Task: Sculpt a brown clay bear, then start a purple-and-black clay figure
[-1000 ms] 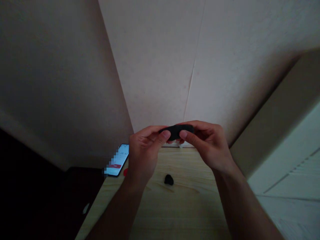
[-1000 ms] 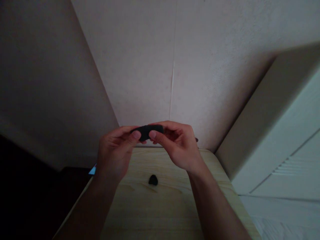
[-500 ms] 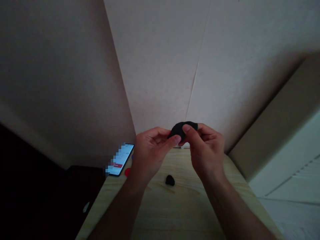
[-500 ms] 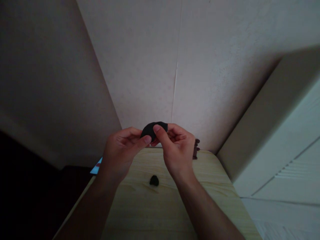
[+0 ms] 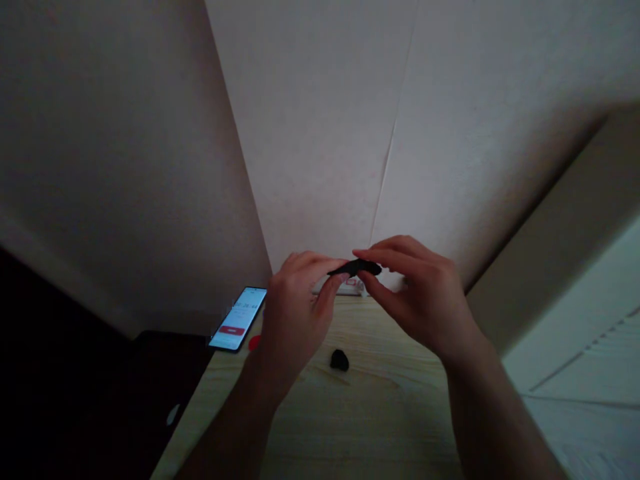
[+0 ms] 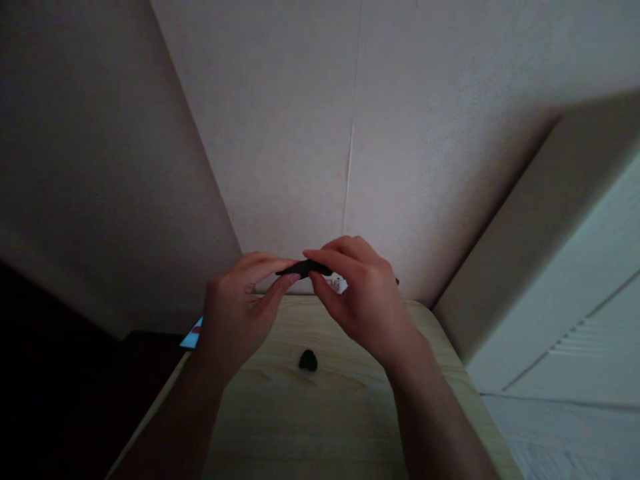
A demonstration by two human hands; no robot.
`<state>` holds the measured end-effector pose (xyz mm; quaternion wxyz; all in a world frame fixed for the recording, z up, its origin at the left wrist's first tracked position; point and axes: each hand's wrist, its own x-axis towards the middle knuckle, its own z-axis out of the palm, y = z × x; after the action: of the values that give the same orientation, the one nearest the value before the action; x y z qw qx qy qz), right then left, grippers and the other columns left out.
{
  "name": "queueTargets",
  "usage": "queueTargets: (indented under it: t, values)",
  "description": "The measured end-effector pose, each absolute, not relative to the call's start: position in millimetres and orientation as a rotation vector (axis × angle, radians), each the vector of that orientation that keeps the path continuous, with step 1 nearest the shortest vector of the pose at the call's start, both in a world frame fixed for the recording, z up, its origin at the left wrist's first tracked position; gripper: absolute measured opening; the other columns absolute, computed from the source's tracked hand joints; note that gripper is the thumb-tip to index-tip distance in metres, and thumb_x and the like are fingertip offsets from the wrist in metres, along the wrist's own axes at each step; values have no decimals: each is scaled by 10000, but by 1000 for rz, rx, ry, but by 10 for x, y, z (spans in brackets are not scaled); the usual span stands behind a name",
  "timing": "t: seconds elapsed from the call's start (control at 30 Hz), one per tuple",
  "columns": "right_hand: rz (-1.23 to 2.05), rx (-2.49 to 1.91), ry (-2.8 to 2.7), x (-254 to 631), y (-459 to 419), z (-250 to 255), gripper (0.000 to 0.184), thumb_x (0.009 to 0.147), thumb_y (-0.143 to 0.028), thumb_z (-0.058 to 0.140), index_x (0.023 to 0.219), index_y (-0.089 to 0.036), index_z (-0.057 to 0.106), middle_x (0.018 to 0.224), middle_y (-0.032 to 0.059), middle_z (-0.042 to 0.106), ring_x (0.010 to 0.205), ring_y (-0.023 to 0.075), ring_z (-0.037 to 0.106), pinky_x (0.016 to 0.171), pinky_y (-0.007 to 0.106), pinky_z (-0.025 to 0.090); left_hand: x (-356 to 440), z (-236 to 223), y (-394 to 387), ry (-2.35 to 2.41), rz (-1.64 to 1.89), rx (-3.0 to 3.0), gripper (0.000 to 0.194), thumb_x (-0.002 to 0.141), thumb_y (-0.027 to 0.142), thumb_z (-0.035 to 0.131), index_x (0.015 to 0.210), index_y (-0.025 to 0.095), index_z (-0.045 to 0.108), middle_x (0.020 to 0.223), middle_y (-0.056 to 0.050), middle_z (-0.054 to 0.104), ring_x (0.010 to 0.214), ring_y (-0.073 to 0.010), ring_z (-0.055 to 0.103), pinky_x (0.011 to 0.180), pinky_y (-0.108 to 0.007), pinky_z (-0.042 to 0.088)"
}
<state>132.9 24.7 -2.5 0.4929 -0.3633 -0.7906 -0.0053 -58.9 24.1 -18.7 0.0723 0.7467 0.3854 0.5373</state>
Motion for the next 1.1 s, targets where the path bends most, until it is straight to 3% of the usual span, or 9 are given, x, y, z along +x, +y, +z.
queueTargets:
  t: [0.2, 0.43, 0.6, 0.73, 0.9, 1.1]
  values:
    - [-58, -1015, -2156, 1377, 198, 17, 147, 950, -120, 675, 1017, -200, 778, 882, 48, 775, 708, 178, 680, 652, 310, 505, -582, -179, 210, 1364, 1419, 2654, 179, 967, 130, 634, 1028, 183, 793, 1045, -105, 640, 1025, -270, 580, 897, -422, 534]
    - [111, -1206, -2303, 1289, 269, -77, 160, 988, -104, 571, 986, -176, 714, 933, 87, 771, 825, 230, 713, 730, 338, 491, -597, -181, 162, 1450, 943, 2759, 181, 1006, 160, 593, 1085, 164, 755, 952, -89, 694, 959, -279, 639, 880, -429, 536]
    - [182, -1124, -2256, 1331, 284, -60, 138, 997, -122, 571, 959, -197, 680, 862, 44, 752, 742, 181, 663, 679, 299, 455, -634, -208, 237, 1376, 1148, 2542, 168, 935, 134, 676, 990, 225, 806, 904, -65, 779, 834, -247, 704, 770, -369, 512]
    - [465, -1003, -2063, 1396, 301, -38, 90, 1006, -226, 617, 941, -208, 677, 806, 19, 727, 707, 158, 644, 627, 274, 461, -639, -191, 300, 1189, 1326, 2109, 109, 879, 211, 750, 859, 266, 841, 755, -16, 797, 664, -201, 687, 613, -305, 473]
    - [874, -756, -1714, 1341, 369, -65, 186, 944, -367, 741, 927, -191, 685, 759, 0, 679, 668, 125, 604, 591, 247, 494, -626, -184, 319, 895, 1340, 1555, 78, 842, 261, 798, 876, 241, 866, 751, -32, 805, 662, -183, 703, 607, -272, 507]
    - [959, -699, -1437, 1121, 402, -115, 347, 816, -483, 862, 952, -195, 725, 760, -3, 709, 616, 111, 622, 576, 249, 558, -514, -288, 389, 758, 1569, 1168, 168, 741, 301, 905, 864, 202, 849, 785, -40, 811, 662, -133, 668, 640, -246, 519]
